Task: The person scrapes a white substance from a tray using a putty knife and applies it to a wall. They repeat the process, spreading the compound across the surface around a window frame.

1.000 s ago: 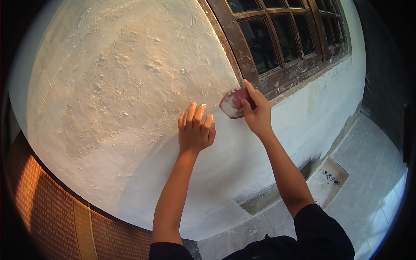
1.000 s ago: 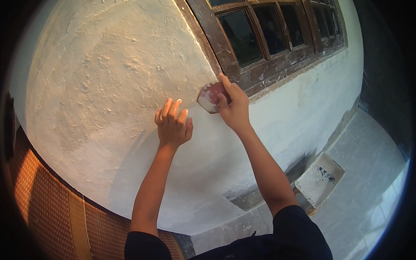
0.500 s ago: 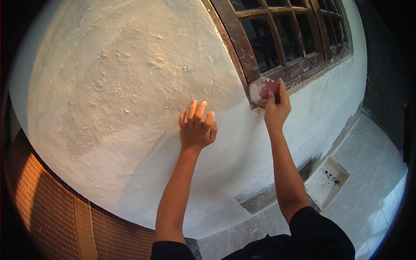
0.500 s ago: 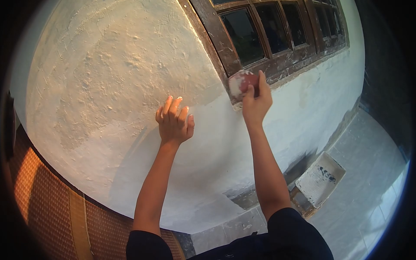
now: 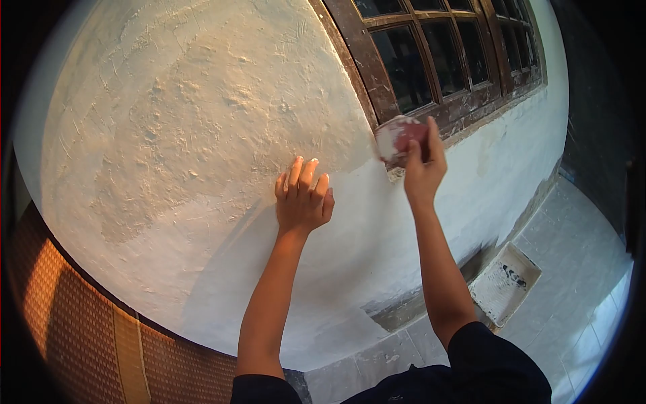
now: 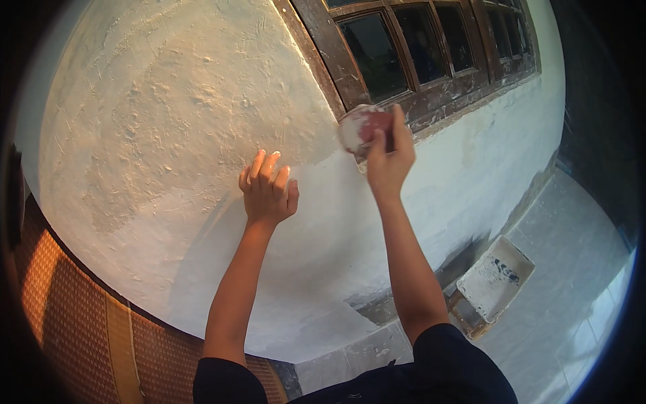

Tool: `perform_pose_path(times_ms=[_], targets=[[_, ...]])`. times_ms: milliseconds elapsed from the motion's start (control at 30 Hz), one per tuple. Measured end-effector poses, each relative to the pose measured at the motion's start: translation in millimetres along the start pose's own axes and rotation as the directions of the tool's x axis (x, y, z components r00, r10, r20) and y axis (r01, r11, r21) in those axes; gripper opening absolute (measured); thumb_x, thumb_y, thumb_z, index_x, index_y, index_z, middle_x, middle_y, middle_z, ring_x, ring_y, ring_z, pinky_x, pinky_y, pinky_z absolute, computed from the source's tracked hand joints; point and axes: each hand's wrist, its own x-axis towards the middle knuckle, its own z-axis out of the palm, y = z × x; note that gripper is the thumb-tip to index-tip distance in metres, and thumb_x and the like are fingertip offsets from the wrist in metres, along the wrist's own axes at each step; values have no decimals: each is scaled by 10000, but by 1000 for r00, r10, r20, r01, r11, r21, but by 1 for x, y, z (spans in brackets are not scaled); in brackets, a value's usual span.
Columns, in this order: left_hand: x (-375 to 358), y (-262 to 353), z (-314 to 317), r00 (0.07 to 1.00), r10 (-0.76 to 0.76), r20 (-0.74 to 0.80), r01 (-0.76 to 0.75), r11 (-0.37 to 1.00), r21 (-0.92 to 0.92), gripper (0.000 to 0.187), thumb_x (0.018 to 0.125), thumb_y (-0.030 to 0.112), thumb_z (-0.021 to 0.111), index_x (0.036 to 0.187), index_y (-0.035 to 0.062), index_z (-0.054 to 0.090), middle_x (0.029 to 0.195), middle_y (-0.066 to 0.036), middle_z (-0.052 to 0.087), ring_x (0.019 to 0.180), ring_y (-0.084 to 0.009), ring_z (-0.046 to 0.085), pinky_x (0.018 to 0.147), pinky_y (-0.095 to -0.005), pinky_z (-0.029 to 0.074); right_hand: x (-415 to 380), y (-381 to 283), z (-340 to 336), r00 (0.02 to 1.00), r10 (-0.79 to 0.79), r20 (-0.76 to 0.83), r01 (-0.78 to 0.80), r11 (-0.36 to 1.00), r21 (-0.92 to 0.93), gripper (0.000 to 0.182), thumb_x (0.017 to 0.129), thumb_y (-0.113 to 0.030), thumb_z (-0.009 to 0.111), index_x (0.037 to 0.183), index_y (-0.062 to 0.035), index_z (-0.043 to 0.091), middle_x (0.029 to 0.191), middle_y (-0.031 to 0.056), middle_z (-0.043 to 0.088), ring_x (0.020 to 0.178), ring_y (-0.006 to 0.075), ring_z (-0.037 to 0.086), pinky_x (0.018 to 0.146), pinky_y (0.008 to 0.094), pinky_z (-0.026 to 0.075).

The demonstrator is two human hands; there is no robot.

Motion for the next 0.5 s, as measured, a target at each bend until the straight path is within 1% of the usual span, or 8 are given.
perform_pose_path(times_ms=[33, 100, 167, 233, 333, 367, 433, 500], targets=[[0, 0, -1, 1000, 1, 0, -1, 1000, -1, 373, 870, 263, 556, 1196, 182, 393, 1333, -87, 475, 1298, -317, 419, 972, -508, 313, -9, -13, 5, 985, -88, 145, 86, 996, 22, 558, 805, 77, 618, 1348, -35, 549, 920, 128, 613, 820, 215, 608, 762, 303, 480], [1, -1, -2, 1000, 13, -4, -13, 1000, -18, 393, 857, 258, 567, 1201, 190, 388, 1334, -80, 469, 1301, -312, 412, 973, -513, 312, -23, -25, 11, 922, -29, 385, 37, 999, -13, 571, 804, 70, 629, 1357, -43, 542, 918, 133, 610, 828, 214, 609, 760, 299, 478], [-1, 1, -1, 1000, 5, 3, -5, 1000, -18, 388, 859, 260, 564, 1199, 189, 391, 1334, -81, 470, 1299, -312, 414, 975, -514, 311, -21, 2, 5, 934, 5, 358, 1, 1000, -19, 573, 810, 75, 619, 1364, -47, 539, 939, 126, 617, 841, 209, 609, 781, 295, 481], [-2, -2, 0, 1000, -3, 2, 3, 1000, -10, 383, 860, 262, 562, 1197, 189, 393, 1334, -81, 471, 1297, -312, 416, 977, -515, 310, -12, 27, -8, 992, 122, 13, -121, 991, -48, 567, 819, 82, 604, 1368, -44, 536, 963, 116, 623, 852, 202, 610, 812, 289, 482], [-1, 1, 1, 1000, 0, -7, 0, 1000, 1, 369, 868, 268, 553, 1193, 186, 400, 1334, -84, 473, 1297, -313, 417, 982, -518, 309, -8, 16, -14, 986, 169, 6, -169, 982, 86, 559, 825, 85, 595, 1367, -39, 535, 982, 107, 625, 866, 195, 608, 836, 282, 479], [-1, 0, 2, 1000, 6, -10, -6, 1000, 1, 367, 869, 271, 551, 1194, 187, 402, 1334, -81, 474, 1299, -312, 416, 982, -518, 310, -12, 8, -8, 993, 40, 112, -49, 996, 77, 564, 822, 88, 591, 1369, -35, 532, 962, 109, 617, 862, 201, 604, 820, 287, 479], [-1, 0, 1, 1000, 10, -7, -10, 1000, 1, 364, 871, 274, 549, 1194, 188, 403, 1333, -79, 474, 1300, -311, 415, 982, -519, 311, -19, -19, 3, 925, -39, 378, 35, 999, 19, 562, 819, 92, 586, 1363, -39, 537, 947, 116, 609, 854, 211, 600, 808, 299, 480], [-1, 0, -1, 1000, 9, 2, -9, 1000, -10, 366, 871, 272, 547, 1197, 188, 404, 1335, -80, 474, 1300, -311, 415, 981, -518, 313, -17, -11, 9, 903, -13, 429, 23, 1000, -18, 558, 815, 96, 584, 1353, -48, 547, 940, 123, 606, 850, 227, 602, 802, 314, 481]])
